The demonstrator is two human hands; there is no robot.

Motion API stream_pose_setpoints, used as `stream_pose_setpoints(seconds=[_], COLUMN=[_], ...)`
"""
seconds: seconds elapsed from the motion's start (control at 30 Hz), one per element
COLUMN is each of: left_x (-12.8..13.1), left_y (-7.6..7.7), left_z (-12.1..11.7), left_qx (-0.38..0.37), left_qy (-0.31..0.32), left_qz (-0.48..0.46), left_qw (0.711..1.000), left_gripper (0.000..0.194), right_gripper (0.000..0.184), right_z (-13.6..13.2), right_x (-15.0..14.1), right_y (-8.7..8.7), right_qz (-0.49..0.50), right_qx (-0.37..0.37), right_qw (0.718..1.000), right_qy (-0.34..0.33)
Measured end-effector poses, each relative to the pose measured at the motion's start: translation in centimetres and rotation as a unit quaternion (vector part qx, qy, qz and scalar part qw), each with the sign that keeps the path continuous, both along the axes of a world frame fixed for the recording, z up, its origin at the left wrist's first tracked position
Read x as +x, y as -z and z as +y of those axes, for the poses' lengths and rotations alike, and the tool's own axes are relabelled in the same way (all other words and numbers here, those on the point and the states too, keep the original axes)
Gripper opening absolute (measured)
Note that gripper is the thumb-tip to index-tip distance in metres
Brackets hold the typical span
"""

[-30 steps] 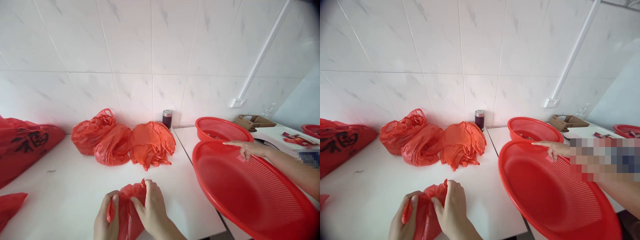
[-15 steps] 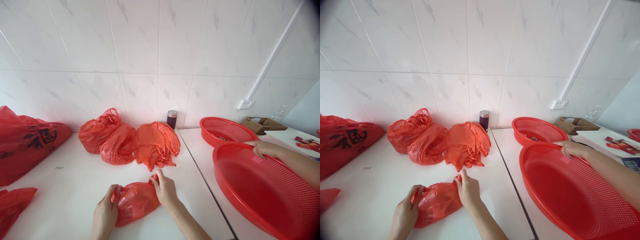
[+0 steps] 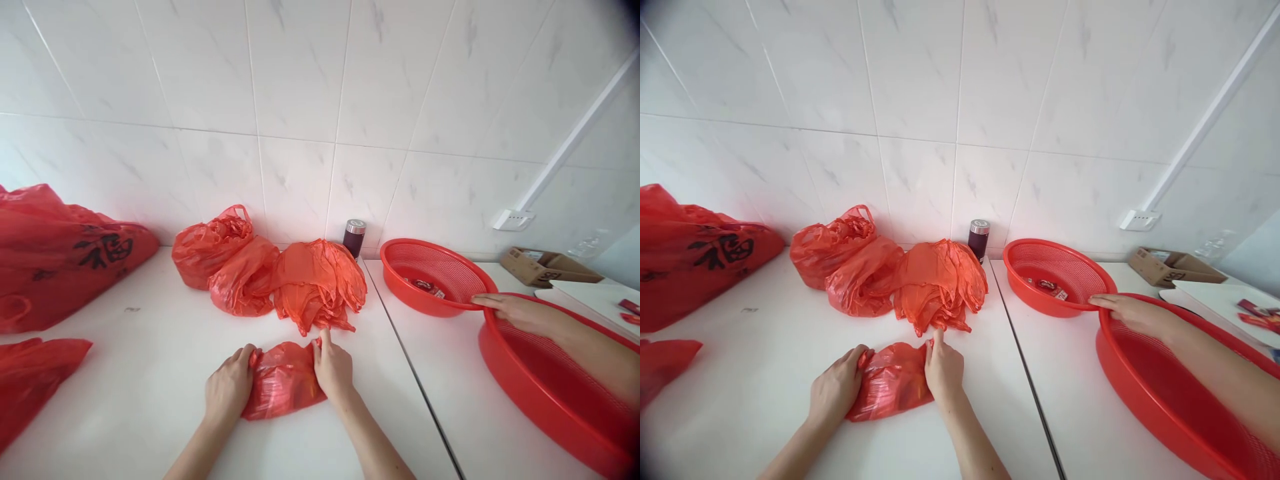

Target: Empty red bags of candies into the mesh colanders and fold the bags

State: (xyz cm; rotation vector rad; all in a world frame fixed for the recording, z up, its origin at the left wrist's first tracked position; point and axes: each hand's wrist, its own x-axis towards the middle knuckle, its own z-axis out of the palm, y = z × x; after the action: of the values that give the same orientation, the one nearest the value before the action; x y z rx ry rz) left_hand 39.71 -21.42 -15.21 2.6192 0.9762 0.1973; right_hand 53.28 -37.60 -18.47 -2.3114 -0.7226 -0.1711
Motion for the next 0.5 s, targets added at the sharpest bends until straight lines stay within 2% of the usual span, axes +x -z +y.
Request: stream_pose_setpoints(seconds=[0.2, 0.3, 0.37, 0.43, 0.5], left_x=[-1.9, -3.9, -5.1, -5.7, -5.4], left_y=[-0.1, -0.7, -1.5, -2.9, -4.4], left_z=[-0.4, 0.0, 0.6, 1.2, 1.0], left_qx=[-0.032, -0.071, -0.096, -0.101, -0.060], left_qy=[-0.038, -0.049, -0.039, -0.041, -0.046], left_qz=[-0.030, -0.071, -0.098, -0.125, -0.176], left_qw=[0.998, 0.994, 0.990, 0.986, 0.981], left_gripper=[0.024, 0.034, 0.041, 0.039, 0.033], right_gripper=[0.022, 0.023, 0.023, 0.025, 0.026], right_z=[-1.3, -1.9, -2.3, -2.6, -2.7], right_x=[0.1, -0.2, -0.1, 0.2, 0.3], right_y=[-1.2, -1.8, -1.8, -1.6, -1.3], right_qz=[0.049, 0.063, 0.065, 0.064, 0.070], right_qx=[0.121, 0.186, 0.240, 0.288, 0.316], right_qw=[0.990, 0.980, 0.969, 0.955, 0.946], right_qy=[0.049, 0.037, 0.018, 0.006, -0.008])
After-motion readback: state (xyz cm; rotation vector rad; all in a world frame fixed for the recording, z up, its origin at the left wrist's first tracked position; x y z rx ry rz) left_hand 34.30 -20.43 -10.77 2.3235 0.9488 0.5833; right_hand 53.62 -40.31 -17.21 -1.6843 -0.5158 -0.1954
